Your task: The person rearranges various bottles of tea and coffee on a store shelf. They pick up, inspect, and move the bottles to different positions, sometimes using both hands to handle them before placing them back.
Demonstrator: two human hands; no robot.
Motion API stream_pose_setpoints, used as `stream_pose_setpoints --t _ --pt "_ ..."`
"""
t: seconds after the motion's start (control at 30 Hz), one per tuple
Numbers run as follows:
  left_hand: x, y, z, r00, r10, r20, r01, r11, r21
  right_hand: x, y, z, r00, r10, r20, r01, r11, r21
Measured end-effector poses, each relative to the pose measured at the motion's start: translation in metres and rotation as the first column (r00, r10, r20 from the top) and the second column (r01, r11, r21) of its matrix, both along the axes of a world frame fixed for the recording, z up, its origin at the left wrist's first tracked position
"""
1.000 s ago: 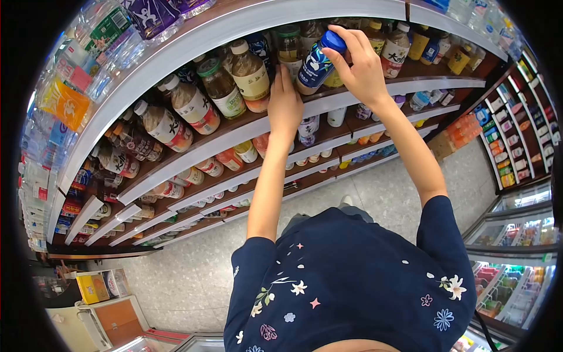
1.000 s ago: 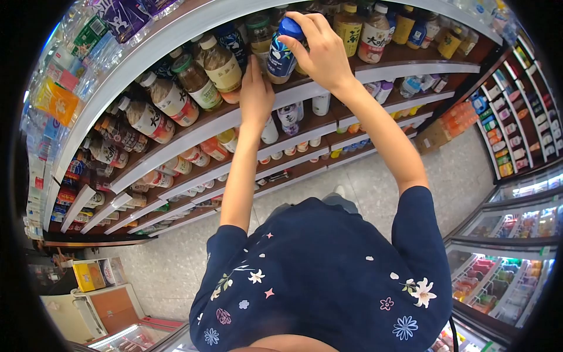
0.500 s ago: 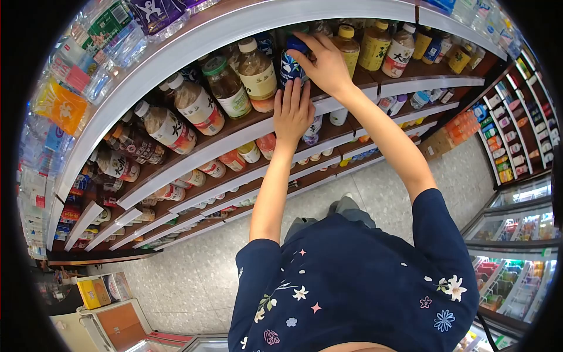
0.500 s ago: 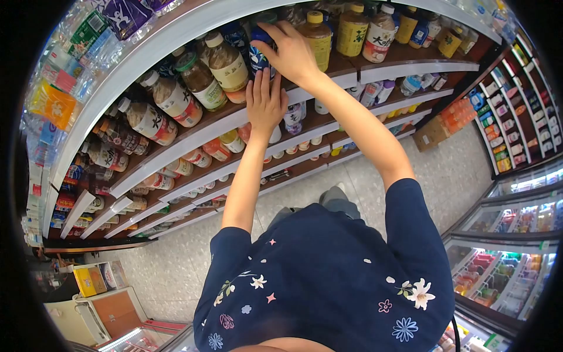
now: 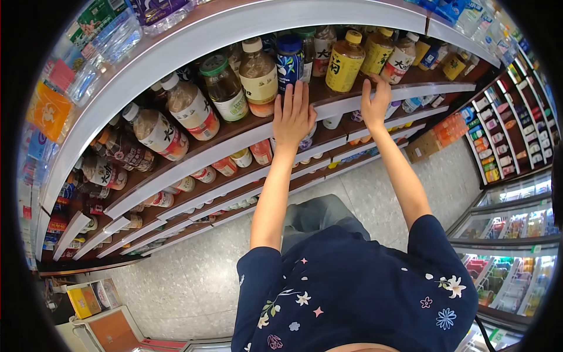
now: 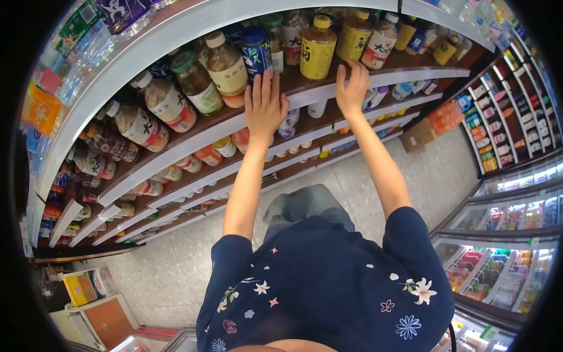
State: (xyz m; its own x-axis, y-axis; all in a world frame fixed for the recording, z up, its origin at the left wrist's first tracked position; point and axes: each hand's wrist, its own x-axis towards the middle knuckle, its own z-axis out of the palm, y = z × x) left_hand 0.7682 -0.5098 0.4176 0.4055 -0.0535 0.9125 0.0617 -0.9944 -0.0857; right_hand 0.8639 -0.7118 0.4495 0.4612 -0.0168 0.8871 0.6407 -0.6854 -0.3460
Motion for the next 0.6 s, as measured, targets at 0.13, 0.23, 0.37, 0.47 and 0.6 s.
stream_pose_setpoints --t 0.13,0.23,0.37,0.47,0.6 --pt "-0.002 0.001 0.002 1.0 -0.01 -0.021 0.009 1.0 -0.015 0.023 -0.004 -0.016 0.999 -0.043 0.011 0.044 0.989 -0.142" --pt "-0.003 0.002 0.003 1.0 -0.018 -0.01 0.018 0.999 -0.026 0.033 -0.003 -0.029 1.0 -0.015 0.018 0.017 0.987 -0.162" --pt "-0.003 0.002 0.002 1.0 -0.016 -0.001 0.016 0.999 -0.029 0.036 -0.003 -0.031 0.998 0.054 0.039 -0.049 0.991 -0.128" --pt "-0.003 0.002 0.002 1.0 -0.002 -0.011 0.002 1.0 -0.023 0.033 -0.002 -0.033 0.996 0.059 0.073 -0.048 0.99 -0.134" --pt "-0.004 0.0 0.001 1.0 0.018 -0.006 -0.018 1.0 -0.024 0.034 -0.002 -0.033 0.994 0.072 0.083 -0.06 0.989 -0.136"
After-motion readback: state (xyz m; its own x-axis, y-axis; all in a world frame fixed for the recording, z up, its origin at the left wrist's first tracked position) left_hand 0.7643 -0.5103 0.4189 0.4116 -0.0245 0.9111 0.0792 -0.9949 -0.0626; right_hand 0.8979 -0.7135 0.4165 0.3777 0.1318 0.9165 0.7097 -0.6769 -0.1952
